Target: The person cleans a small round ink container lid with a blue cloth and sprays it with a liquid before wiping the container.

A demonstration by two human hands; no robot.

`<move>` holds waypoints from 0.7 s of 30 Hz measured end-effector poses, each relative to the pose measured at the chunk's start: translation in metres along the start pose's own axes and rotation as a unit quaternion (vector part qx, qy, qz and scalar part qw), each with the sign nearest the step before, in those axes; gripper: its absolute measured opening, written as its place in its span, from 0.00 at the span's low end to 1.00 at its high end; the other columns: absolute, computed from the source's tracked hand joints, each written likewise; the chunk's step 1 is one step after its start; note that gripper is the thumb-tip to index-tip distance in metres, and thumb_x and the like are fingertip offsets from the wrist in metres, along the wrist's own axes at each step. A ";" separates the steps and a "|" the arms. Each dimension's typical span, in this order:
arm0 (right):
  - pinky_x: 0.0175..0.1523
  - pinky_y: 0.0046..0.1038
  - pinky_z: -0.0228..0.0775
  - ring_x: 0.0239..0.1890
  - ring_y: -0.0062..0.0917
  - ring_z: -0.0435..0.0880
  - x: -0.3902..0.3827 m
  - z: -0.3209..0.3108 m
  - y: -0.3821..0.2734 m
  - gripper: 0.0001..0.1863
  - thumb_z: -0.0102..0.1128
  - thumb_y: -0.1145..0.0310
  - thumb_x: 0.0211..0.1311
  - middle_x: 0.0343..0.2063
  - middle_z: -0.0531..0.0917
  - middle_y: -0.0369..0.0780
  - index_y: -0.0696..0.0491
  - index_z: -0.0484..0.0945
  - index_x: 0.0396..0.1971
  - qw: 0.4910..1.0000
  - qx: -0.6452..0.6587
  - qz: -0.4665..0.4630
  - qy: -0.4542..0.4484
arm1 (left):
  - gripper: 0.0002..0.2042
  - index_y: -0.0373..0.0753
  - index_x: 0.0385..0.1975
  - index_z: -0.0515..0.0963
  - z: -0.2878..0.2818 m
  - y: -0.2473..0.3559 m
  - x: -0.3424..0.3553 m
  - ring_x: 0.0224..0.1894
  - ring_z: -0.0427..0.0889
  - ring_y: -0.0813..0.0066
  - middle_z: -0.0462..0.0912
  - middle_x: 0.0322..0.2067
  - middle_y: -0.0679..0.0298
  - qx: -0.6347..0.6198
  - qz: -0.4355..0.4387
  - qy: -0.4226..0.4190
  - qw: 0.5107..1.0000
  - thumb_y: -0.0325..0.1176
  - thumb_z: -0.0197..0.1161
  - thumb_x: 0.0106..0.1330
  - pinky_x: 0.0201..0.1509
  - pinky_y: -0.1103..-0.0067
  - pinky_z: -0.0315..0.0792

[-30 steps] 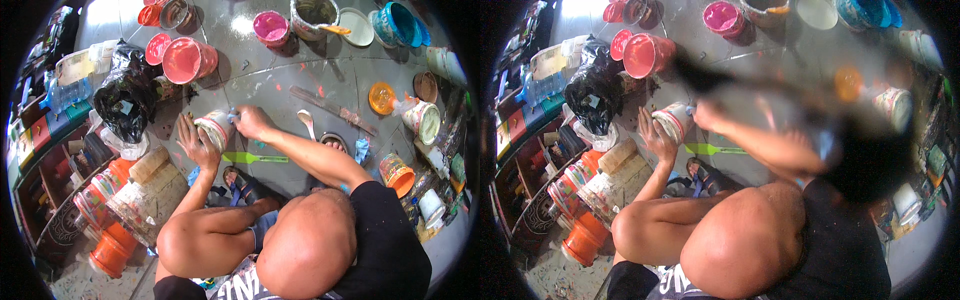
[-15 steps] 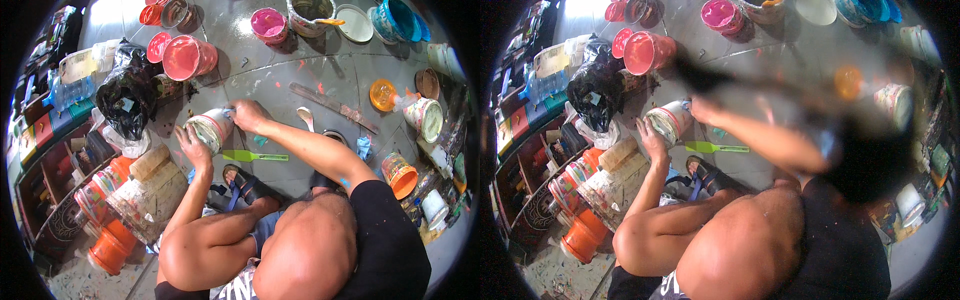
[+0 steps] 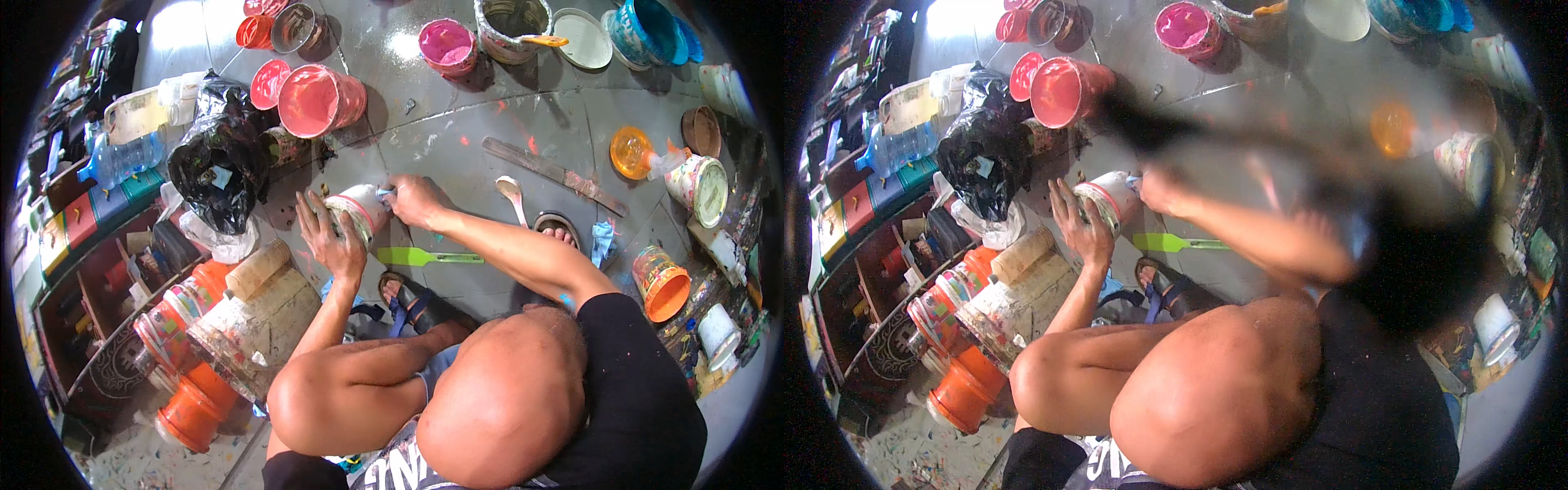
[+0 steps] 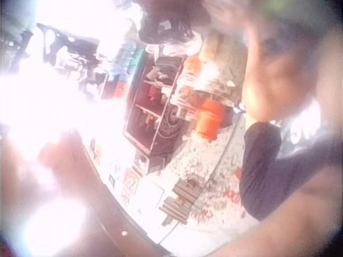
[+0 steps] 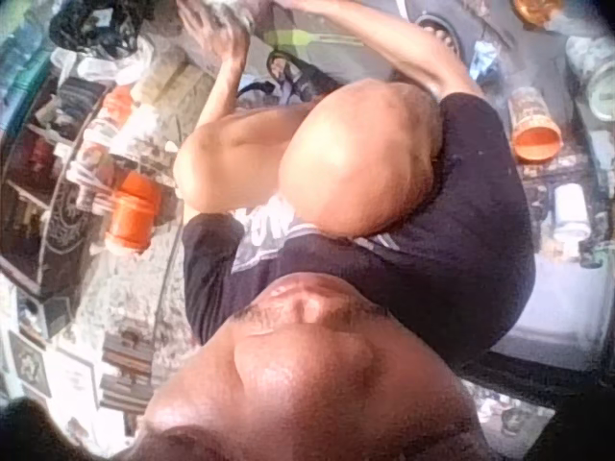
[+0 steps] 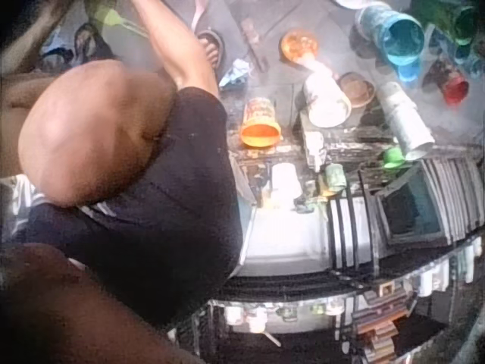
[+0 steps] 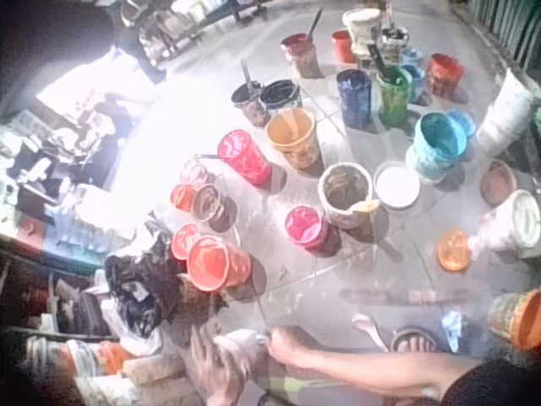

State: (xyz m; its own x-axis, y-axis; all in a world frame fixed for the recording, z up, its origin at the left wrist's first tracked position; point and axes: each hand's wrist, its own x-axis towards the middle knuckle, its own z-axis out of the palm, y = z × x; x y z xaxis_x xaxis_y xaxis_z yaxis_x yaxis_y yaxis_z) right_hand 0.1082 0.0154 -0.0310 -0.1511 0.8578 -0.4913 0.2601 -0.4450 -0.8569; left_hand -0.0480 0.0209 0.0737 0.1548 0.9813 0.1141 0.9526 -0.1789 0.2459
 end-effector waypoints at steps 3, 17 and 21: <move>0.44 0.44 0.78 0.38 0.49 0.87 -0.027 -0.015 -0.025 0.12 0.65 0.65 0.65 0.33 0.88 0.50 0.57 0.85 0.41 0.997 0.062 -0.053 0.012 | 0.32 0.38 0.75 0.63 0.004 -0.003 -0.002 0.76 0.57 0.41 0.58 0.76 0.46 0.010 -0.013 -0.004 1.000 0.50 0.54 0.77 0.78 0.55 0.53; 0.38 0.40 0.78 0.26 0.38 0.88 -0.021 -0.007 0.000 0.08 0.63 0.71 0.66 0.28 0.88 0.49 0.60 0.84 0.37 0.998 -0.019 -0.003 0.067 | 0.32 0.35 0.76 0.59 0.014 0.020 -0.001 0.78 0.52 0.46 0.55 0.76 0.43 -0.104 -0.250 0.026 0.962 0.51 0.44 0.82 0.79 0.59 0.48; 0.33 0.34 0.79 0.23 0.30 0.88 -0.038 -0.012 -0.020 0.07 0.63 0.72 0.67 0.26 0.88 0.44 0.61 0.82 0.38 0.984 0.174 0.024 0.035 | 0.34 0.34 0.77 0.55 0.026 -0.011 -0.013 0.79 0.51 0.45 0.53 0.76 0.41 -0.045 -0.203 -0.003 0.978 0.53 0.46 0.81 0.80 0.58 0.47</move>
State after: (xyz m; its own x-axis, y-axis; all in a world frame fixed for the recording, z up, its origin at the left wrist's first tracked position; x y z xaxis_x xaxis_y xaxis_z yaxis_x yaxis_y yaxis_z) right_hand 0.1205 -0.0054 0.0067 -0.0777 0.8443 -0.5302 -0.0798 -0.5354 -0.8408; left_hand -0.0538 0.0121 0.0450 -0.2293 0.9732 -0.0157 0.9093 0.2199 0.3532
